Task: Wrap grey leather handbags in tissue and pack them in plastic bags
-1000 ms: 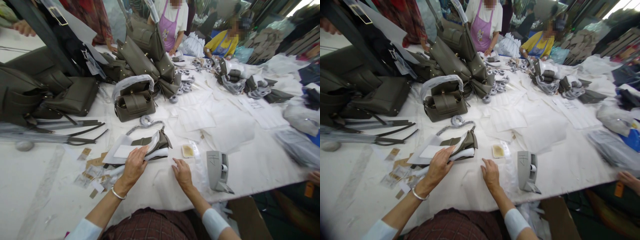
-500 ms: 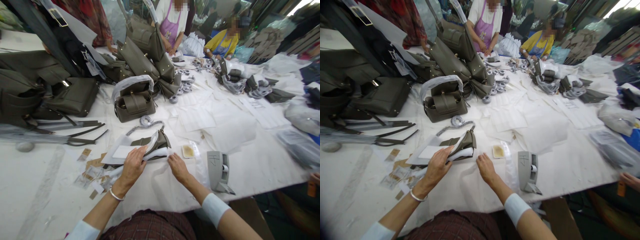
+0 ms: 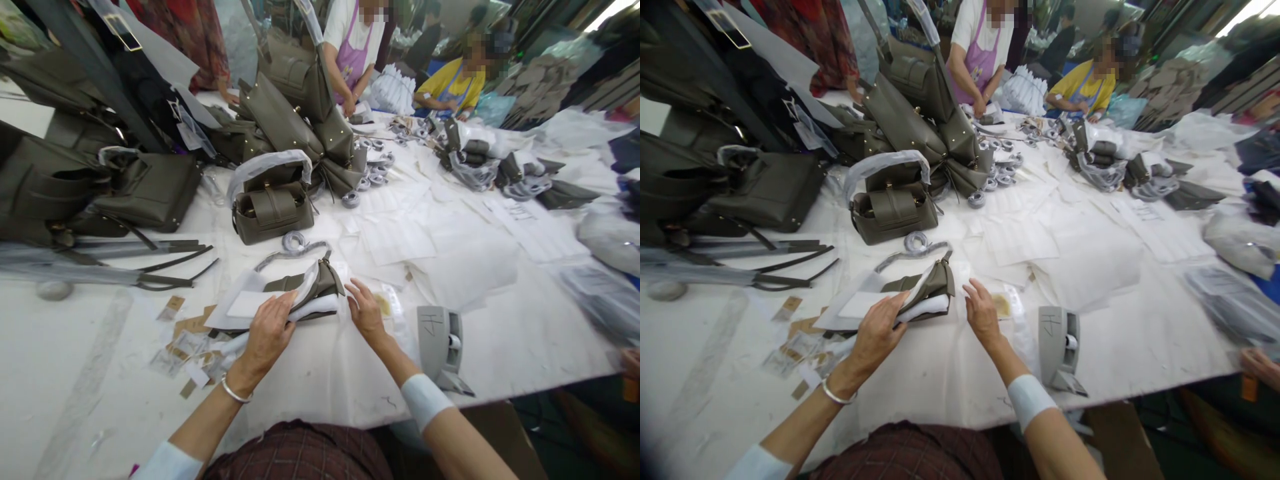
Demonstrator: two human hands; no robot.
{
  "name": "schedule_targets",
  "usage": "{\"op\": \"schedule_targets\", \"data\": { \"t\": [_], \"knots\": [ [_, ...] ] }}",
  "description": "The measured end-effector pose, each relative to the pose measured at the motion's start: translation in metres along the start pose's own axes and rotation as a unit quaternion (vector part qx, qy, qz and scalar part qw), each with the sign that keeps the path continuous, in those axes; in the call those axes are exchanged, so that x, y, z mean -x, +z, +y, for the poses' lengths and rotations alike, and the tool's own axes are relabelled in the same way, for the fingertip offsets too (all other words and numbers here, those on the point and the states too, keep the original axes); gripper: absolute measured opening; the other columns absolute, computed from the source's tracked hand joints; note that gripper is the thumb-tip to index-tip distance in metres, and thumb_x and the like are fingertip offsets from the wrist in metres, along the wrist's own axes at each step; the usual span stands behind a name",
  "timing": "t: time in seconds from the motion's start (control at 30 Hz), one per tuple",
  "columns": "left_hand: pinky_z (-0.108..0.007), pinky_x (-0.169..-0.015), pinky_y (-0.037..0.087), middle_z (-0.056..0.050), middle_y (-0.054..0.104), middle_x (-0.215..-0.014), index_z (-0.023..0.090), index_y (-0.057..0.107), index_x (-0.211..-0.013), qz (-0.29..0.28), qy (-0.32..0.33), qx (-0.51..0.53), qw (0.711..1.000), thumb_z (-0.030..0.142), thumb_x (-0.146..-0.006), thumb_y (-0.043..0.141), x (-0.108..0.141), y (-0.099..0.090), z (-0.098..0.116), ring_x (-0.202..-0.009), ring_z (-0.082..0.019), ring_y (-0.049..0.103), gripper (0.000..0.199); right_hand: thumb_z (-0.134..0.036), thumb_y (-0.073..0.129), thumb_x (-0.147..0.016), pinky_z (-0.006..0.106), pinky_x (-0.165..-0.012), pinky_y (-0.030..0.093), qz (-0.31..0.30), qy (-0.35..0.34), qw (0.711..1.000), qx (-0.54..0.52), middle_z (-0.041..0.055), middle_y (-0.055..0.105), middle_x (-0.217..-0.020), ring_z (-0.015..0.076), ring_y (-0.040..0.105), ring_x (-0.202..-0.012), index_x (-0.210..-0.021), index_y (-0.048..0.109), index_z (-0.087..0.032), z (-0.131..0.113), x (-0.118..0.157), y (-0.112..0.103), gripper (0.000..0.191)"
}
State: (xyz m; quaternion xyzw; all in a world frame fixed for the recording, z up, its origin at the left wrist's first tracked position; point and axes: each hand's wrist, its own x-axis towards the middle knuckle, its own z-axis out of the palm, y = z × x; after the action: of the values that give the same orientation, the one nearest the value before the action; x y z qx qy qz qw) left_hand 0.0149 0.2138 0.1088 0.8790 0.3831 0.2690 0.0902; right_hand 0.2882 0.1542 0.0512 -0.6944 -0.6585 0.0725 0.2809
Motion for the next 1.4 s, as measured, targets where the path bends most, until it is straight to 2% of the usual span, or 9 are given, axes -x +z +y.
{"op": "schedule_targets", "data": {
  "t": [0.17, 0.33, 0.5, 0.67, 0.83, 0.97, 1.13, 1.27, 1.4],
  "knots": [
    [-0.043, -0.103, 0.046, -0.011, 0.064, -0.126, 0.017, 0.038, -0.141, -0.007, 0.003, 0.003, 1.000, 0.003, -0.078, 0.049, 0.002, 0.003, 0.000, -0.115, -0.024, 0.061, 0.065, -0.044, 0.054, -0.092, 0.035, -0.073, 0.055, -0.025, 0.156, 0.987, -0.003, 0.0109, 0.067, -0.102, 0.0216, 0.066, -0.081, -0.121, 0.059, -0.017, -0.014, 0.075, 0.013, 0.039],
    [-0.043, -0.101, 0.047, -0.011, 0.064, -0.125, 0.016, 0.040, -0.140, -0.003, 0.006, -0.009, 1.000, 0.005, -0.079, 0.053, 0.002, 0.002, -0.001, -0.114, -0.025, 0.061, 0.063, -0.036, 0.058, -0.091, 0.052, -0.109, 0.034, -0.063, 0.107, 0.985, 0.116, 0.0160, 0.053, -0.140, 0.0332, 0.045, -0.131, -0.131, 0.056, -0.016, -0.037, 0.081, 0.051, 0.045],
    [-0.042, -0.102, 0.046, -0.011, 0.064, -0.126, 0.016, 0.041, -0.140, -0.005, 0.020, -0.022, 1.000, 0.006, -0.079, 0.053, 0.002, 0.003, 0.000, -0.114, -0.025, 0.061, 0.063, -0.033, 0.060, -0.090, 0.055, -0.116, 0.017, -0.112, 0.045, 0.985, 0.124, 0.0138, 0.052, -0.142, 0.0329, 0.032, -0.141, -0.124, 0.063, -0.018, -0.047, 0.045, 0.070, 0.037],
    [-0.042, -0.105, 0.042, -0.010, 0.061, -0.131, 0.017, 0.041, -0.141, -0.043, 0.048, -0.028, 0.998, 0.003, -0.080, 0.047, 0.007, 0.012, 0.006, -0.120, -0.022, 0.057, 0.063, -0.031, 0.062, -0.088, 0.053, -0.115, 0.024, -0.104, 0.030, 0.991, 0.083, 0.0120, 0.062, -0.130, 0.0307, 0.043, -0.133, -0.115, 0.068, -0.020, -0.036, 0.047, 0.052, 0.030],
    [-0.043, -0.105, 0.040, -0.010, 0.062, -0.131, 0.017, 0.047, -0.138, -0.071, 0.086, -0.067, 0.991, 0.005, -0.089, 0.042, 0.021, 0.036, 0.018, -0.121, -0.022, 0.056, 0.050, -0.020, 0.048, -0.095, 0.044, -0.102, 0.043, -0.013, 0.025, 0.999, 0.042, 0.0102, 0.068, -0.114, 0.0228, 0.059, -0.112, -0.113, 0.066, -0.019, -0.019, 0.111, 0.019, 0.026],
    [-0.043, -0.104, 0.039, -0.010, 0.063, -0.127, 0.018, 0.051, -0.135, -0.076, 0.095, -0.090, 0.989, 0.009, -0.093, 0.042, 0.025, 0.049, 0.027, -0.117, -0.023, 0.058, 0.044, -0.021, 0.046, -0.096, 0.041, -0.094, 0.048, -0.017, 0.037, 0.999, 0.028, 0.0091, 0.068, -0.114, 0.0223, 0.061, -0.109, -0.119, 0.064, -0.023, -0.014, 0.143, 0.000, 0.029],
    [-0.043, -0.106, 0.038, -0.010, 0.061, -0.130, 0.019, 0.047, -0.138, -0.081, 0.091, -0.092, 0.988, 0.011, -0.096, 0.040, 0.021, 0.048, 0.027, -0.119, -0.022, 0.056, 0.044, -0.025, 0.055, -0.090, 0.049, -0.110, 0.035, -0.154, 0.018, 0.986, 0.067, 0.0112, 0.047, -0.147, 0.0287, 0.041, -0.136, -0.141, 0.048, -0.024, -0.030, 0.134, 0.007, 0.051],
    [-0.046, -0.108, 0.037, -0.010, 0.060, -0.130, 0.020, 0.047, -0.138, -0.087, 0.156, -0.094, 0.979, 0.016, -0.098, 0.039, 0.041, 0.057, 0.024, -0.121, -0.023, 0.055, 0.041, -0.022, 0.064, -0.081, 0.054, -0.115, 0.026, -0.258, 0.059, 0.961, 0.083, 0.0117, 0.054, -0.140, 0.0330, 0.038, -0.137, -0.137, 0.054, -0.025, -0.043, 0.124, 0.011, 0.057],
    [-0.047, -0.111, 0.034, -0.009, 0.057, -0.134, 0.022, 0.046, -0.139, -0.072, 0.182, -0.091, 0.976, 0.017, -0.100, 0.036, 0.064, 0.073, 0.022, -0.126, -0.023, 0.052, 0.041, -0.023, 0.070, -0.073, 0.047, -0.111, 0.034, -0.357, 0.091, 0.930, 0.010, 0.0123, 0.053, -0.141, 0.0326, 0.041, -0.136, -0.132, 0.060, -0.024, -0.041, 0.116, -0.018, 0.060]
  ]
}}
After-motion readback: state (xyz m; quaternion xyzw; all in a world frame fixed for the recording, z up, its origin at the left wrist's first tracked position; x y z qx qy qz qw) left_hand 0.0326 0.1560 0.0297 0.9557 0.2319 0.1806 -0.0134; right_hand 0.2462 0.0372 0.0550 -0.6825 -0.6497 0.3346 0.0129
